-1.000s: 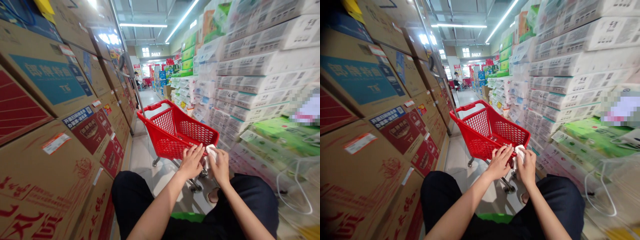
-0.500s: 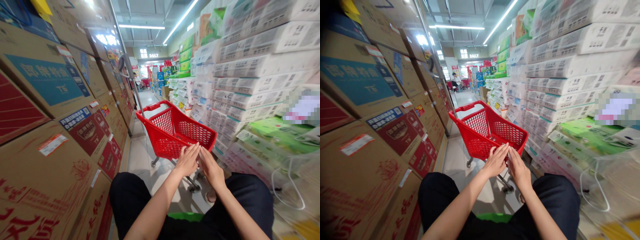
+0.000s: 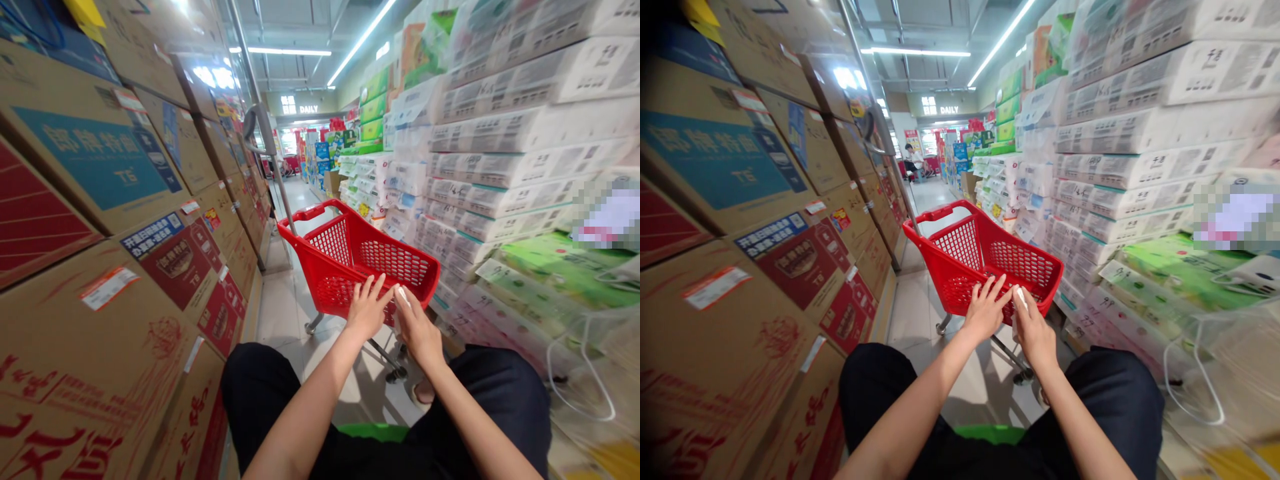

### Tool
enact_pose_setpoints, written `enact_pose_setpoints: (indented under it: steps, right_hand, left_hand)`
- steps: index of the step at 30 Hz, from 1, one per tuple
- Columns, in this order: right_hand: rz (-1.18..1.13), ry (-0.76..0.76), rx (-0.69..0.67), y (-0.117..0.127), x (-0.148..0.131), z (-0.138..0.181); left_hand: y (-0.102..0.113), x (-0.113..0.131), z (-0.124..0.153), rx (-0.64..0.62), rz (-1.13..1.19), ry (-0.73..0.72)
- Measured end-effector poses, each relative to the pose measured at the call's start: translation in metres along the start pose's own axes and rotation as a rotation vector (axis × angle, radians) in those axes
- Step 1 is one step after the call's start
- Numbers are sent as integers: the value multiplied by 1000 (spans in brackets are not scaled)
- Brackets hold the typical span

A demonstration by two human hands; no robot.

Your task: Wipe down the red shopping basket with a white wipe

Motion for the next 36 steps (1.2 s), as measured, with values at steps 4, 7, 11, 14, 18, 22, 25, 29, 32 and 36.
enact_pose_setpoints:
  steps: [4, 7, 11, 14, 18, 22, 25, 29, 32, 36]
  right_hand:
    - [46, 86, 15, 5, 14, 6]
    - [49, 77, 22, 8, 28, 13]
    - [3, 46, 29, 10, 35, 17]
    - [-23, 13, 28, 7, 42, 19]
    - [-17, -36, 102, 10, 58, 25]
    - [-46, 8, 200, 22, 61, 22]
    - [-105, 20, 271, 29, 56, 14]
    - [-100, 52, 264, 23, 46, 8]
    - [-81, 85, 194, 16, 42, 12]
    - [-80, 129, 112, 18, 47, 18]
  left_hand:
    - [-1, 5, 0, -18, -9, -2]
    - [-1, 11, -1, -21, -19, -10]
    - [-2, 13, 0, -14, -37, 2]
    - [0, 12, 1, -18, -45, -21]
    - [9, 5, 2, 0, -48, -86]
    - [17, -10, 1, 37, -40, -59]
    - [15, -13, 2, 43, -18, -34]
    - [10, -9, 3, 49, 3, -3]
    - [9, -7, 3, 47, -1, 14]
    - [11, -7, 3, 32, -15, 19]
Point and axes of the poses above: each hand's wrist, its own z-axis away from the middle knuckle, its own y-axis out of the back of the hand, x = y × z, the point moved 7 cm from there along -z, towards the middle knuckle, and after that the axes turned 2 degrees about y, right-handed, at the moved point
